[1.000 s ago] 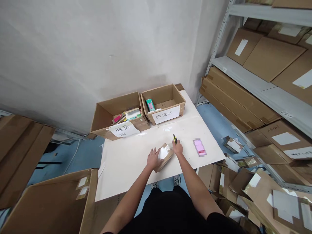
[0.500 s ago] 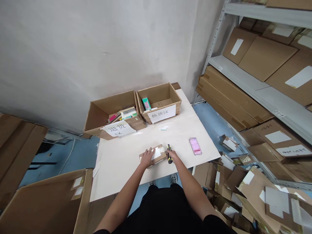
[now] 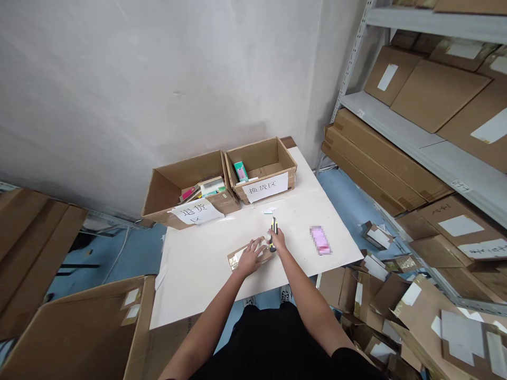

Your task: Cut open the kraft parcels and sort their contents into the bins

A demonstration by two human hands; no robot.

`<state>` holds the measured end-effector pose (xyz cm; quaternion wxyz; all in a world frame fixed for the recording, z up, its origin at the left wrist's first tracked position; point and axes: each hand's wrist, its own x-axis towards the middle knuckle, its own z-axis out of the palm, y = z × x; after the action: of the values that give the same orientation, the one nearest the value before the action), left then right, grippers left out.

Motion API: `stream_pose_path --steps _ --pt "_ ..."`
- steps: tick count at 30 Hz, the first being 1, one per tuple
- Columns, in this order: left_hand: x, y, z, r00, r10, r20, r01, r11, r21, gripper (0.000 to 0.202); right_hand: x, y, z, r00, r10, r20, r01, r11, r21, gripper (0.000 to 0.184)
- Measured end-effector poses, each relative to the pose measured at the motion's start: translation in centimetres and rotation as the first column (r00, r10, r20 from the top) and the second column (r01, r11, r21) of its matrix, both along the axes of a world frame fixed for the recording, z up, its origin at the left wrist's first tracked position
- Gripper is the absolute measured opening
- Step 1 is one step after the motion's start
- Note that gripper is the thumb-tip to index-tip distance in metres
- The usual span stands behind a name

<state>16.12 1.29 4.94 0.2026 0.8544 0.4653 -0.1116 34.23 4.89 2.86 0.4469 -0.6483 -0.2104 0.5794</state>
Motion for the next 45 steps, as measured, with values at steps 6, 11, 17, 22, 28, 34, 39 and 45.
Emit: stream_pose_path --steps 6,11,17,22,28,34,39,45 --pt "3.4 2.3 -0.8 0.99 -0.129 -0.061 0.127 0.991 -0.036 0.084 2.4 -3.6 -2.1 0.991 0.01 0.137 0.007 0.993 -0.12 0.024" --pt "2.9 3.4 -0.9 0.993 -0.024 -0.115 0.018 0.999 -0.049 0.086 3.1 -5.8 -2.7 0.978 0.057 0.203 -0.022 0.986 -0.168 0.021" --pt "0.4 2.2 -1.2 0.995 0.093 -0.032 -0.094 0.995 -0.044 0.085 1.4 -6.8 -2.6 0.967 0.253 0.04 -0.246 0.961 -0.124 0.025" --pt "-0.7 -0.2 -1.0 0.961 0.27 -0.06 -0.263 0.96 0.098 0.072 -0.8 -6.9 -2.7 0.963 0.26 -0.075 -0.264 0.963 -0.053 0.026" --pt "-2.0 -1.2 -1.4 0.946 0.323 -0.026 -0.313 0.932 0.184 0.063 -1.4 -7.4 -3.2 0.96 0.267 -0.083 -0.274 0.957 -0.091 0.027" --pt "-3.4 0.0 -3.0 0.922 0.381 0.067 -0.379 0.925 -0.042 0.089 -1.0 -6.2 -3.4 0.927 0.368 0.078 -0.355 0.924 -0.142 0.038" --pt "-4.4 0.0 -3.6 0.94 0.325 0.099 -0.312 0.941 -0.128 0.093 -0.1 -3.6 -3.0 0.815 0.521 0.254 -0.488 0.853 -0.186 0.036" --pt "-4.6 -0.4 -4.2 0.94 0.323 0.109 -0.31 0.943 -0.121 0.092 0.1 -3.4 -2.3 0.727 0.625 0.282 -0.597 0.78 -0.189 0.033"
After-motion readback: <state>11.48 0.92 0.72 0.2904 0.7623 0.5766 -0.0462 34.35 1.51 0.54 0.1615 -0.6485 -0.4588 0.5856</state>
